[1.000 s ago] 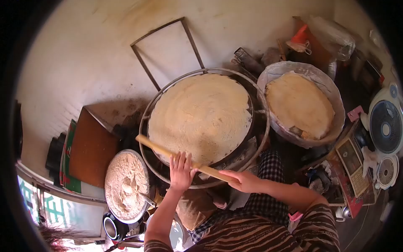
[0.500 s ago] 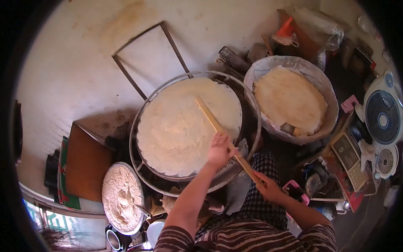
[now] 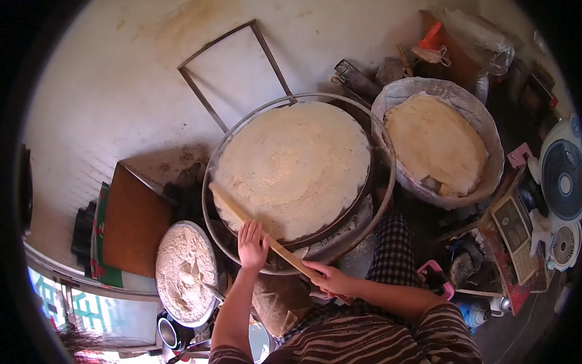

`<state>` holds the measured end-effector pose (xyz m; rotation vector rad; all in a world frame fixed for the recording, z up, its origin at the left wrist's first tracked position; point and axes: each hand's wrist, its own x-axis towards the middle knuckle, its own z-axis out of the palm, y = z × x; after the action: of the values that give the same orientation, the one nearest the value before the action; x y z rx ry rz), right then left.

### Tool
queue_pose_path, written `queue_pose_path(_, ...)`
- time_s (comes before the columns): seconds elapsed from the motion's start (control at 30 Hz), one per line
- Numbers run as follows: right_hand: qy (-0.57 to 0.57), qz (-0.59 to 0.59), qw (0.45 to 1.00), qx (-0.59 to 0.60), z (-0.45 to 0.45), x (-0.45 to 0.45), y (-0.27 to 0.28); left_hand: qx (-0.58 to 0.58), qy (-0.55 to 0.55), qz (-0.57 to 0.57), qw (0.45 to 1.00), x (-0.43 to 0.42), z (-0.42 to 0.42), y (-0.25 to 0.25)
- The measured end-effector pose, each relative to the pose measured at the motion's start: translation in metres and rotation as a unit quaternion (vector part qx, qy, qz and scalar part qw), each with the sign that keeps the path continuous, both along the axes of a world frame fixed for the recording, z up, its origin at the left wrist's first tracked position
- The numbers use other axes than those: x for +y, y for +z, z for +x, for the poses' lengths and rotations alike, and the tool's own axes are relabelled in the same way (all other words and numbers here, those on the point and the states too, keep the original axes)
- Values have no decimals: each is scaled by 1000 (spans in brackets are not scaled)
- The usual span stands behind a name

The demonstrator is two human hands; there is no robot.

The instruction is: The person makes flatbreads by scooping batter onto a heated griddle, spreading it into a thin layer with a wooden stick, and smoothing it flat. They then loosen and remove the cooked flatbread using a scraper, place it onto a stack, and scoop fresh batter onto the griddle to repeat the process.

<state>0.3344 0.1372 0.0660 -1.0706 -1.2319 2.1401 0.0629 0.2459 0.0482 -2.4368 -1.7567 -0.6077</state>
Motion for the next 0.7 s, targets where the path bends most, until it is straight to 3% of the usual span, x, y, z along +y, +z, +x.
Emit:
queue_pose_path(0.07,18,151,986,-74,9,-3,-9,10,23,14,1000,-22,5,-9)
queue_pose_path(0.1,30,221,960,-169,23,-8,-18,14,35,20,999,-30,13,-14)
queue_pose_path(0.17,51,350,866,-353,52,-17,-12,9,29,-2,1000,-36,46,-14)
queue_pose_path(0.23,-2,336,874,-352,87,-32,-14,-45,-39,-21,998,-24,88,-4)
queue_pose_path(0.3,-150,445,830,-301,109,-47,-25,-74,-130,-23,988,1,134,-2)
queue_pose_path(0.37,-227,353,878,-229,118,-53,-21,-68,-183,-29,980,26,176,4)
queue_pose_path(0.43,-228,39,965,-124,124,-63,-5,-37,-200,-35,978,43,204,3)
queue_pose_path(0.6,-189,-161,957,152,96,-18,-1,-55,-161,-2,985,79,162,-10)
queue_pose_path(0.7,-161,-201,946,197,70,-3,1,-59,-133,10,989,86,132,-7)
